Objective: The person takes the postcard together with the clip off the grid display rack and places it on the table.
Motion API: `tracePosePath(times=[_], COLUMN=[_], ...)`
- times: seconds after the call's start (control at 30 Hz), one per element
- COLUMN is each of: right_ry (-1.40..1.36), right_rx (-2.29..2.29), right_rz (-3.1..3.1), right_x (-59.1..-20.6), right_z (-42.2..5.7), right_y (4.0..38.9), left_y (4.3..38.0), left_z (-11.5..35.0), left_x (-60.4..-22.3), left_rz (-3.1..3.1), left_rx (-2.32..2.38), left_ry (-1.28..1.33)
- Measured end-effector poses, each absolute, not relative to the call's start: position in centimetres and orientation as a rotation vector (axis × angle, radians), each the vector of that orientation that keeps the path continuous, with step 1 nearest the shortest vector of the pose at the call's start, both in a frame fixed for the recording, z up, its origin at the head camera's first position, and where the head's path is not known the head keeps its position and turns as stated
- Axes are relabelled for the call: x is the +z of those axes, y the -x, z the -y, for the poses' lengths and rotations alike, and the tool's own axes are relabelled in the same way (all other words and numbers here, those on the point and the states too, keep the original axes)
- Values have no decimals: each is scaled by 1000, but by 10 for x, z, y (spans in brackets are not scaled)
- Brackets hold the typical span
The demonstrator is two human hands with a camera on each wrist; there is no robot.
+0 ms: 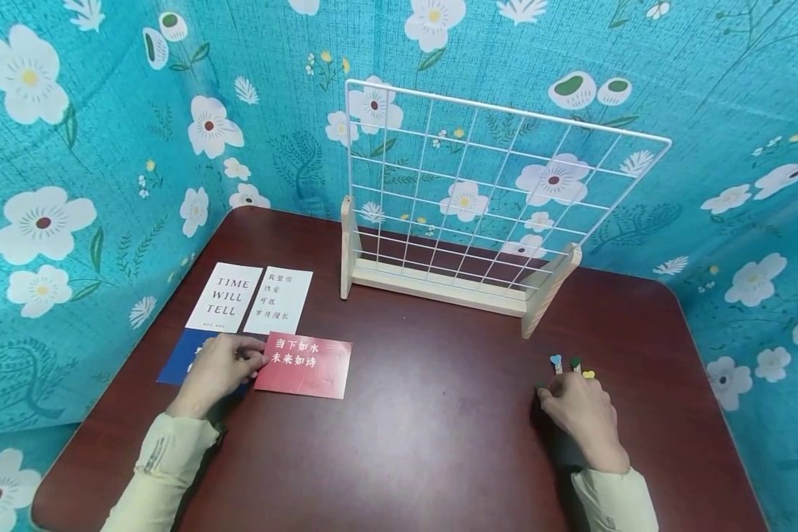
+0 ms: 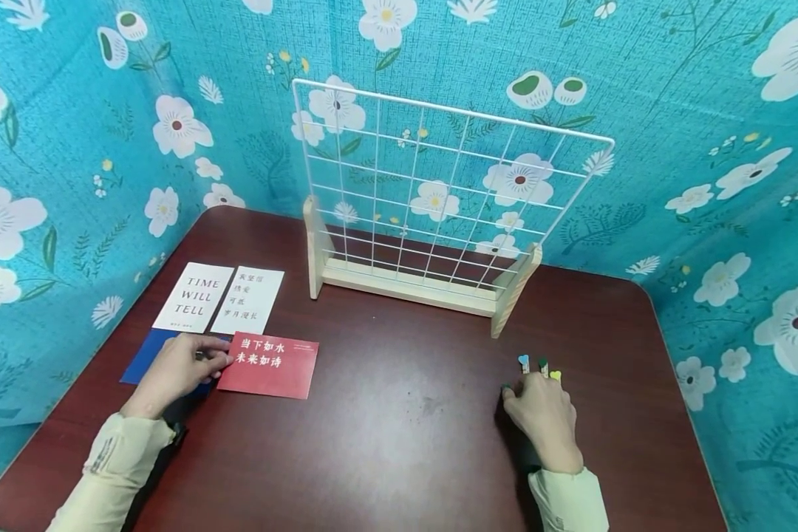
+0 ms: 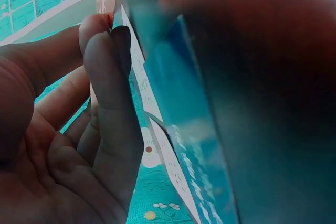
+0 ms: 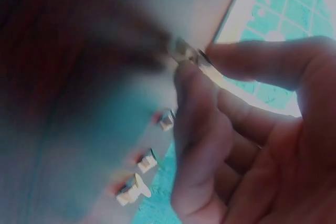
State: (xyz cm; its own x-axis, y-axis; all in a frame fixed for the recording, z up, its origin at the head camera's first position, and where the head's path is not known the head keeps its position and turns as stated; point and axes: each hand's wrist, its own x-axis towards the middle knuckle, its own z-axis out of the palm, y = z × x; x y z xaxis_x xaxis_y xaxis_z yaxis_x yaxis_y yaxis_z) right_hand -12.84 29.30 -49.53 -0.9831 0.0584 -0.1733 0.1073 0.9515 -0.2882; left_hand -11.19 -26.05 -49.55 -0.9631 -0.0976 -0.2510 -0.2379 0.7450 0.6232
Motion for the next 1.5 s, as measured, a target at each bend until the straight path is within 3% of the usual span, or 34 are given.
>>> tracePosePath(times=[0.93, 1.17, 1.5], right_ry=[-152, -70, 275], right_rx=[-412, -444, -596], right_rz=[-2863, -2998, -3226], right_x=[-487, -477, -468], right_z=[-297, -277, -216], right_y=[127, 124, 139], left_y=[104, 122, 139], left_z=[265, 251, 188], left_x=[-495, -481, -459], left_rz=[-2824, -2974, -3108], left_rx=[887, 933, 1053], left_ry=[307, 123, -212])
